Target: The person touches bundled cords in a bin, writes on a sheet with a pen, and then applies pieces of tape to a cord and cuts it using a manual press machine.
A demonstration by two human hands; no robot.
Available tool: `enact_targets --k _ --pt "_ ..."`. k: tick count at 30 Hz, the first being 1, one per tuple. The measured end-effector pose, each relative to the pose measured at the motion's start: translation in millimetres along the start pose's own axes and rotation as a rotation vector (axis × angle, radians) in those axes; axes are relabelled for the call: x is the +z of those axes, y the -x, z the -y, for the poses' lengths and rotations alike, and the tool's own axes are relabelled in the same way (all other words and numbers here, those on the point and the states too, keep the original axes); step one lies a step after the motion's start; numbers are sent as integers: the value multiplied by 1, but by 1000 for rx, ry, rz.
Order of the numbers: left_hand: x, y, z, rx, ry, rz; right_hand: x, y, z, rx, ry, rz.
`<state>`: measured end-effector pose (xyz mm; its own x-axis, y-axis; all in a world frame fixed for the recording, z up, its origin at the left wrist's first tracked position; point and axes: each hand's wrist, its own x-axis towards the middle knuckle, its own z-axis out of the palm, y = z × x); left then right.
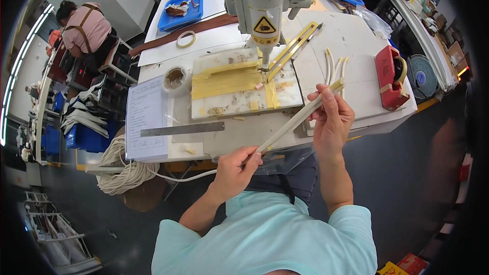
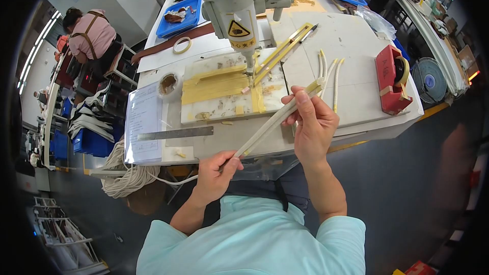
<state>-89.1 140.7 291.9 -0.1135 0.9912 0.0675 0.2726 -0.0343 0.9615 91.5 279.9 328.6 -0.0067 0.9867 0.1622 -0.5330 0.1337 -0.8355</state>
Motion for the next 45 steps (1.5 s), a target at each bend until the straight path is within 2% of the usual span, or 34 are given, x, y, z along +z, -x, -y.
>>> enact_targets --k 3,5,9,10,12,14,17,19,20,23,25,26,28,30,32,35,38,39,41,42,44,45 --pt "2 -3 3 100 -46 -36 -2 -1 -2 10 5 -2" --pt "2 -3 1 38 -30 -14 -5 -3 -3 23 -3 3" --pt "7 -3 1 62 -35 12 -8 -7 -4 115 60 -15" --pt "8 0 2 -3 14 -13 -13 -10 0 90 70 -39" --pt "12 5 1 -51 64 3 -24 -16 9 207 49 96" --pt "13 10 -9 -36 155 -89 -51 -40 26 142 214 105" --pt "19 14 -21 -19 220 -26 -94 -106 54 36 669 13" --pt "28 14 -22 -25 271 56 -129 -152 59 88 870 -32" --pt "37 10 -22 2 277 93 -153 -179 46 147 1110 -39" --pt "49 12 -18 -166 411 163 -157 -173 36 190 1202 -51" --pt "49 11 -18 -198 433 162 -148 -144 60 -246 1476 43" --pt "49 10 -17 -247 454 138 -149 -139 82 -247 1492 16" --pt "49 8 -15 -248 493 169 -157 -128 128 -480 1505 -218" --pt "48 7 -14 -216 561 200 -184 -139 174 -223 1716 -429" --pt "50 5 -16 -210 568 242 -203 -147 196 328 1617 -381" --pt "54 3 -20 -193 569 300 -220 -142 188 558 1292 -342" --pt "63 5 -23 -198 547 308 -231 -139 188 598 1030 -342" --pt "64 6 -24 -209 531 291 -236 -137 186 601 1028 -346" --pt "65 10 -21 -225 529 303 -244 -132 180 609 717 -477" --pt "66 11 -20 -239 532 313 -240 -125 178 609 718 -473" --pt "67 11 -22 -249 526 315 -230 -102 177 426 436 -523" --pt "66 11 -22 -258 518 322 -223 -94 176 399 426 -547"
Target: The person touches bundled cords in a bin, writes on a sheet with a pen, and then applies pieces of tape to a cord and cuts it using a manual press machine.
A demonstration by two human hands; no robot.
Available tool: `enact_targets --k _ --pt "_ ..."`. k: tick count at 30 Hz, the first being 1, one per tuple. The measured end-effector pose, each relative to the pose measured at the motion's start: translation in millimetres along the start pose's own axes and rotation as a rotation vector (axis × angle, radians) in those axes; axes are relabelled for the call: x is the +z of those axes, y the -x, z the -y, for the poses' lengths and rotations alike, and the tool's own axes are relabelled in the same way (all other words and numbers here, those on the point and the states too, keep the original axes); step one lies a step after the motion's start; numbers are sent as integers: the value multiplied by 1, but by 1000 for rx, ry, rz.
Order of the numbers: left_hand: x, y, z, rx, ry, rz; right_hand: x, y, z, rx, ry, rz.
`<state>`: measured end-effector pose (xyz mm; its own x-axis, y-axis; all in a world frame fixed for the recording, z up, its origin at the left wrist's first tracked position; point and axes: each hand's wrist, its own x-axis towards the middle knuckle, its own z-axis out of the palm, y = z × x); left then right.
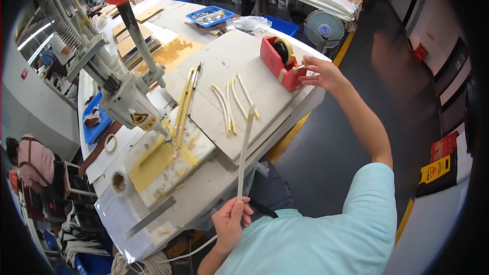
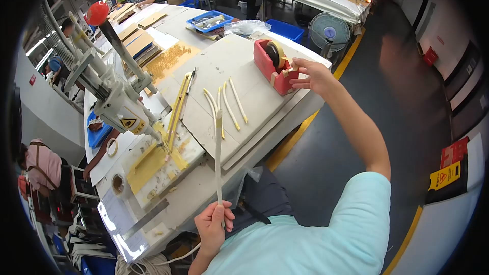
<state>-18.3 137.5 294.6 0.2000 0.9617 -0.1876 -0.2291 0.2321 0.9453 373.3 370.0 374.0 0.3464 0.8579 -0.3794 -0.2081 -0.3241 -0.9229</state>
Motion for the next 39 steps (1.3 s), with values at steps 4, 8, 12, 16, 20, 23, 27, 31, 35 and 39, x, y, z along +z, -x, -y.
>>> enact_targets --k 4,8,12,16,20,23,27,31,35,39 --pt "1 -3 -2 -7 -31 -6 -8 3 -41 -165 -38 10" --pt "-5 -12 -1 -25 -44 -21 -11 -10 -82 -455 206 -83" --pt "-11 -18 -1 -41 -19 -26 -32 -36 -97 -501 425 -202" --pt "-17 -23 -8 -24 -55 -102 -47 -20 -105 -612 233 -273" --pt "-17 -25 -5 -7 -114 -104 43 101 -98 -553 278 369" --pt "-15 -26 -2 63 -216 -103 100 159 -117 -522 482 875" --pt "-14 -24 -2 196 -300 -144 139 170 -138 -486 517 970" --pt "-20 -23 5 273 -343 -181 156 171 -142 -466 473 984" --pt "-22 -23 5 325 -411 -194 159 169 -144 -461 521 968" --pt "-25 -22 2 345 -417 -189 158 169 -141 -529 571 925"
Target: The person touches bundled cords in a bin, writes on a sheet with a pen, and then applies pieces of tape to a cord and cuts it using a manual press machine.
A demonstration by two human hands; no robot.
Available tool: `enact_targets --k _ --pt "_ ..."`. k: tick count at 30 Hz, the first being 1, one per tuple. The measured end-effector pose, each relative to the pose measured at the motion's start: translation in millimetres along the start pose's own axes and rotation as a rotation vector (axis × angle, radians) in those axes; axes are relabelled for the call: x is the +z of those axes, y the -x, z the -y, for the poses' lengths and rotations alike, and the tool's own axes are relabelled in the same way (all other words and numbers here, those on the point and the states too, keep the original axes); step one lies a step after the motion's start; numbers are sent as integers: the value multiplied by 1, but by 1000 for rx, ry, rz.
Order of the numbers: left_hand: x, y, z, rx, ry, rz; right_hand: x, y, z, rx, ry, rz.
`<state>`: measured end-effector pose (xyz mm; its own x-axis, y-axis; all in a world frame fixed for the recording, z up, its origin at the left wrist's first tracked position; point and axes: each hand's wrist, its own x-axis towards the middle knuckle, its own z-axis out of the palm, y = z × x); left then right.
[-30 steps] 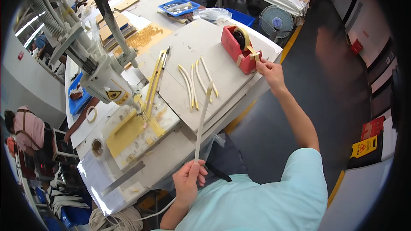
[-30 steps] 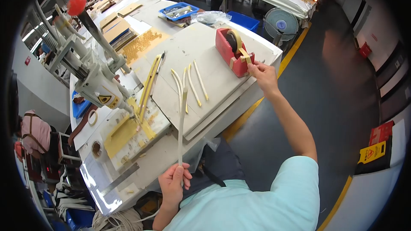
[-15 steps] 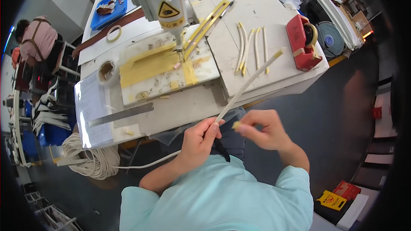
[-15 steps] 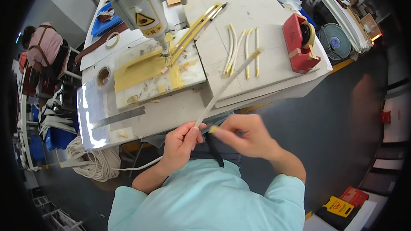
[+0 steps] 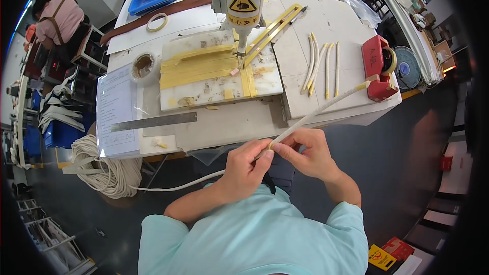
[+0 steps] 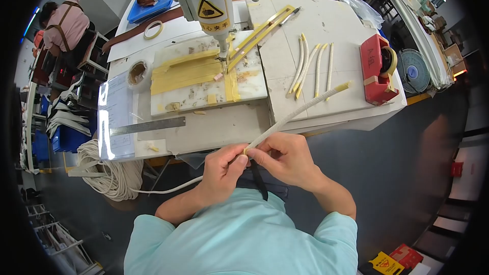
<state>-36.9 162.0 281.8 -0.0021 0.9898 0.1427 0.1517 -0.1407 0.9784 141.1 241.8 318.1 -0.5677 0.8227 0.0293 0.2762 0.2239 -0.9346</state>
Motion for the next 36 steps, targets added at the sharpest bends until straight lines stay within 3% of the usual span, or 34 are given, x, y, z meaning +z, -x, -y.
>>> enact_targets --k 2,4,6,10,12,13,15,24,28,30,31,32,33,34,36 --pt "-1 -2 1 -26 51 -7 -3 1 -1 -42 69 -8" --pt "-5 -3 2 -53 102 -19 -7 0 -4 -243 207 -29" --pt "-14 -2 0 -353 295 182 -14 1 -1 -260 216 21" --pt "0 -4 -21 -368 531 20 -23 1 5 -326 322 112" --pt "6 4 -21 -150 187 -83 -25 -3 6 -334 341 120" --pt "10 6 -16 -150 190 -86 -25 -4 6 -341 358 124" --pt "19 7 -5 200 44 -213 -24 -4 1 -309 281 117" --pt "16 0 -3 388 -315 -184 -12 -4 -22 -263 101 -2" --pt "16 1 1 344 -248 -128 -6 4 -34 -232 18 -94" --pt "8 2 -11 -269 204 190 -6 6 -35 -242 35 -83" --pt "4 0 -12 -271 206 189 -6 7 -36 -253 52 -75" --pt "0 -2 -12 -401 374 331 -4 10 -36 -251 51 -74" --pt "-4 -5 -11 -529 542 474 -1 14 -35 -209 -47 -97" --pt "-6 -6 -7 -532 543 473 1 15 -36 -167 -146 -119" --pt "-8 -8 5 -745 957 721 0 18 -40 -237 -127 -89"
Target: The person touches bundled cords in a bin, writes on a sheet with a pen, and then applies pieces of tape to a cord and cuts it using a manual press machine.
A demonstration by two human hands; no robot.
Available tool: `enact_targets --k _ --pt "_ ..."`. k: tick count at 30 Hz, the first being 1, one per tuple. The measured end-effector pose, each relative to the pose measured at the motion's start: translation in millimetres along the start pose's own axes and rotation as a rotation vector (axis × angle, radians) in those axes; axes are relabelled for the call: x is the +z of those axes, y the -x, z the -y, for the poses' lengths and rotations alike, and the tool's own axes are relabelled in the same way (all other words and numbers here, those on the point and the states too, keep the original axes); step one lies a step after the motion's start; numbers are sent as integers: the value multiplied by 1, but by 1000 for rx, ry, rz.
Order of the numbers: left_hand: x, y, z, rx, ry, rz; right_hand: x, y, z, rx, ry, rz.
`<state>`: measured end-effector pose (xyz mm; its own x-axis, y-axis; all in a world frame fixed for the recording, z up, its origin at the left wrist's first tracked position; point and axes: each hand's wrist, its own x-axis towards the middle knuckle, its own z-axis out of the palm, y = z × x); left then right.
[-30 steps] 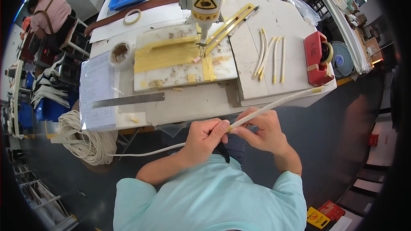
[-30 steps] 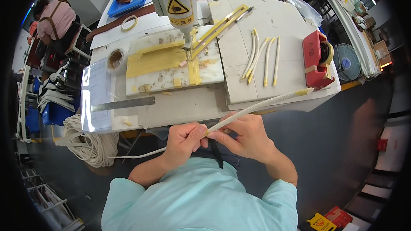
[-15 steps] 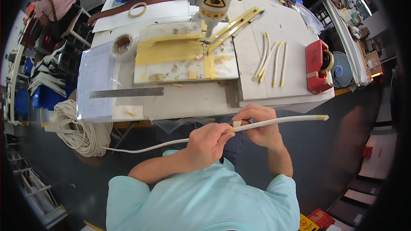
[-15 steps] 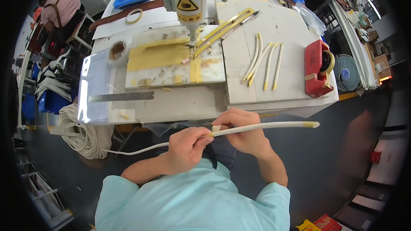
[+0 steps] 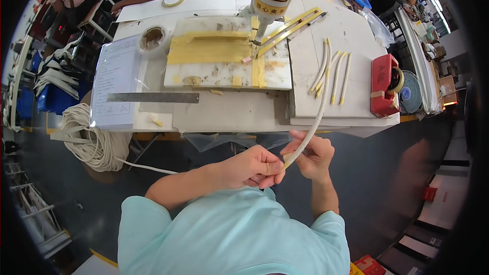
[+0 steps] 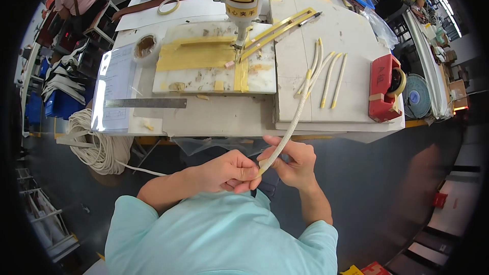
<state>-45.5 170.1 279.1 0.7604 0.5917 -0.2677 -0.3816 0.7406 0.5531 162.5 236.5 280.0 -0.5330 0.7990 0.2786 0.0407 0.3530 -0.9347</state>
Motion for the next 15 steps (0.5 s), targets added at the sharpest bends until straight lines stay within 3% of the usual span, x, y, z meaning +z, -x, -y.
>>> enact_targets --k 5,7,9,10,11,12,13,14,15 --pt "-1 -2 1 -61 130 75 0 9 -12 -103 -20 49" --pt "5 -2 1 -70 152 65 5 11 -20 -80 -275 -34" --pt "13 -5 10 364 -500 -362 14 2 4 31 -311 -128" --pt "14 -5 12 360 -500 -358 17 -1 12 140 -346 -225" --pt "15 -6 14 658 -851 -513 1 12 -7 151 -270 -64" --pt "15 -7 15 964 -1204 -663 1 18 -6 150 -268 -67" --pt "12 -9 16 967 -1206 -661 0 21 -4 187 -449 18" --pt "8 -10 19 1053 -1457 -750 0 23 -3 226 -630 104" --pt "6 -10 20 1132 -1710 -835 10 17 11 211 -684 35"
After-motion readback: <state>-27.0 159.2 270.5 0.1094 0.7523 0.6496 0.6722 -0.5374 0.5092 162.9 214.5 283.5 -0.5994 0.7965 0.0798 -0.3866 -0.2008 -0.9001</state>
